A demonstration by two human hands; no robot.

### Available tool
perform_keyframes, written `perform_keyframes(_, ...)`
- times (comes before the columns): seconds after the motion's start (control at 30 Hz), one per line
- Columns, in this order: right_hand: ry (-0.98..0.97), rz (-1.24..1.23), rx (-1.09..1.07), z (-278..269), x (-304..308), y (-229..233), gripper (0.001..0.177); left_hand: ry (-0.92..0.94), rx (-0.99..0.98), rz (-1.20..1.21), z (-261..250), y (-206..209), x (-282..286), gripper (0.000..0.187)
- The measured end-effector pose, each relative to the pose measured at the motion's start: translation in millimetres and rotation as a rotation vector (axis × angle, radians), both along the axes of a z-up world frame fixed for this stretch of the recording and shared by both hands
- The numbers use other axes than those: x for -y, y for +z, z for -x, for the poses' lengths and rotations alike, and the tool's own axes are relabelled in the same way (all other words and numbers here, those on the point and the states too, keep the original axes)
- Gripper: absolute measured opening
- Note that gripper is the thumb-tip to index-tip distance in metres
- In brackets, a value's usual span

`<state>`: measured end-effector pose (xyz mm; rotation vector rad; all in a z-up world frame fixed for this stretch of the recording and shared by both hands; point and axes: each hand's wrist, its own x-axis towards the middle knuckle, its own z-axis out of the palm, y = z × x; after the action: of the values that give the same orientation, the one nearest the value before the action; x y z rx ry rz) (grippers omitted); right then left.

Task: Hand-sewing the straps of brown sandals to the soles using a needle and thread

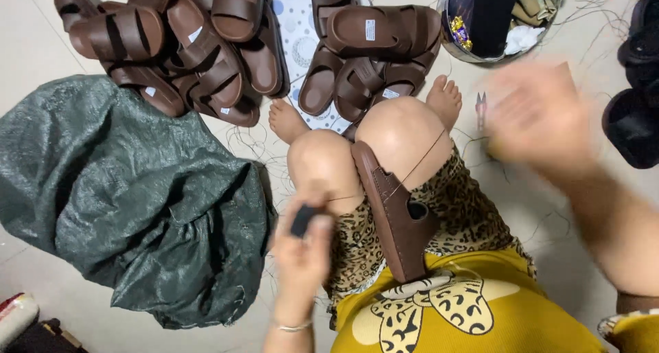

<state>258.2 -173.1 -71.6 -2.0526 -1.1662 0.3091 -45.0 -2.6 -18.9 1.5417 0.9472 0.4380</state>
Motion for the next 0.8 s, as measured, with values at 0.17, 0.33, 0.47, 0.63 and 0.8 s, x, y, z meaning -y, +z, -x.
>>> perform_keyframes(0.17,0.423,0.210,-0.294,53,-28,43,0.050,-0.534,-0.389,0.249,-17,17,-2,0.024)
perform_keyframes(0.33,0.608,0.469,-0.194,55,-15,47,0.017,-0.445,0.159,0.221,-27,15,1,0.036)
perform_keyframes(0.47,0.616,0.179,-0.639,54,-36,57,0.011,-0.452,-0.430,-0.509,-28,5,6,0.029)
perform_keyframes(0.63,0.466,0.044,-0.983,62,-41,51,0.012,-0.466,-0.328,-0.397,-20,0,12,0.051)
perform_keyframes(0.8,0.478,0.997,-0.588,57,-24,63,0.041,-0.488,-0.192,-0.297,-21,0,15,0.046)
